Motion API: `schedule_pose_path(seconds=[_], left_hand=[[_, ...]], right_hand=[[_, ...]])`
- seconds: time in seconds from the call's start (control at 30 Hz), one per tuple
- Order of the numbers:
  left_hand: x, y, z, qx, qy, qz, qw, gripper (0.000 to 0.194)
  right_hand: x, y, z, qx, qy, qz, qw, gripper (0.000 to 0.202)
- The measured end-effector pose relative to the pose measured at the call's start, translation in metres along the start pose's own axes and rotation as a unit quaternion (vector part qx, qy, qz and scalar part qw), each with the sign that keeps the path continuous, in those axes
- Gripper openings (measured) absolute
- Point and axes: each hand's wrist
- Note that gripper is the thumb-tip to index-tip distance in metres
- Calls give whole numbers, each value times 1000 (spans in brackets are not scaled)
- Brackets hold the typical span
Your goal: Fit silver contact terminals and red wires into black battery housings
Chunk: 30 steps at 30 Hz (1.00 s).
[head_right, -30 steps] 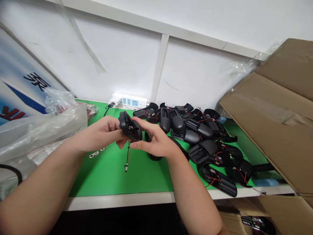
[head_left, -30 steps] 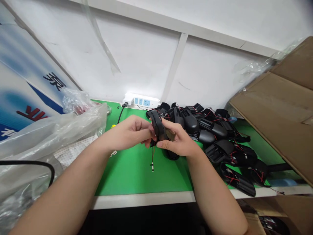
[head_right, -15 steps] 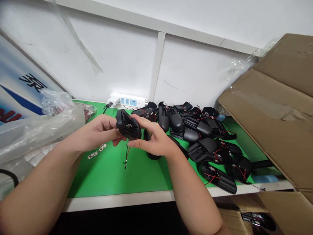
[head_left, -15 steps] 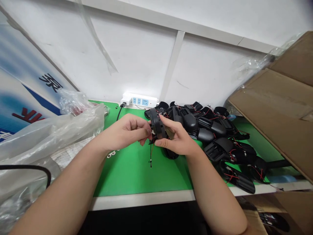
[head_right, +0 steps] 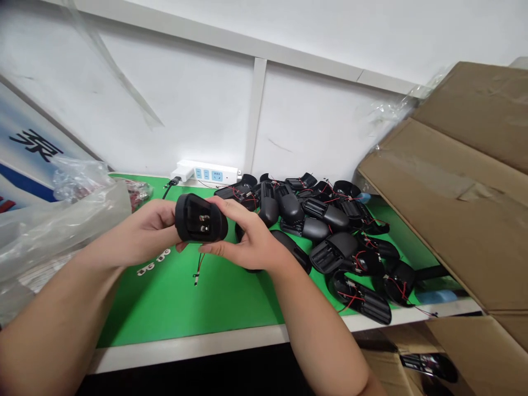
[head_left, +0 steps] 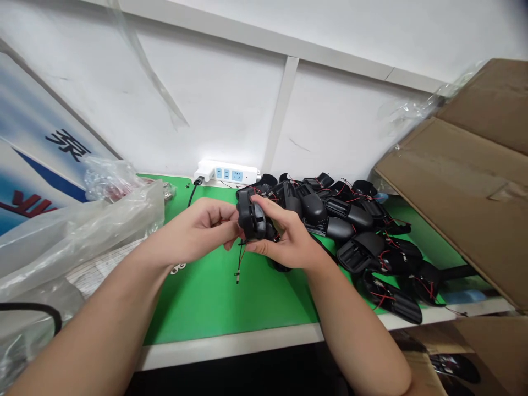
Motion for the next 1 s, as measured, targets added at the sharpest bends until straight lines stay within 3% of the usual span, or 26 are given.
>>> schedule_pose_path(seconds=[0.23, 0.47, 0.67, 0.83, 1.0], left_hand=[[3, 2, 2, -3, -4, 37, 999, 26], [7, 7, -1, 13, 12, 60, 998, 29], [0, 2, 3, 73, 44, -52, 995, 28], [-4, 5, 11, 194, 90, -176, 961, 24], [-7, 12, 16, 229, 100, -235, 939, 25]], right_hand=[[10, -7, -4, -27, 40, 12, 999, 67], [13, -8, -4, 21, 39, 5, 999, 73], [15, -6, -4, -10, 36, 9, 999, 69], [15, -6, -3, -1, 33, 3, 999, 71], [11, -7, -4, 11, 28, 19, 999, 74]])
Point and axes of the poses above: each hand's wrist, its own z-axis away from the middle knuckle, its own x-axis out of the palm, y = z × x, and after that the axes turned 15 degrees about -x, right-handed
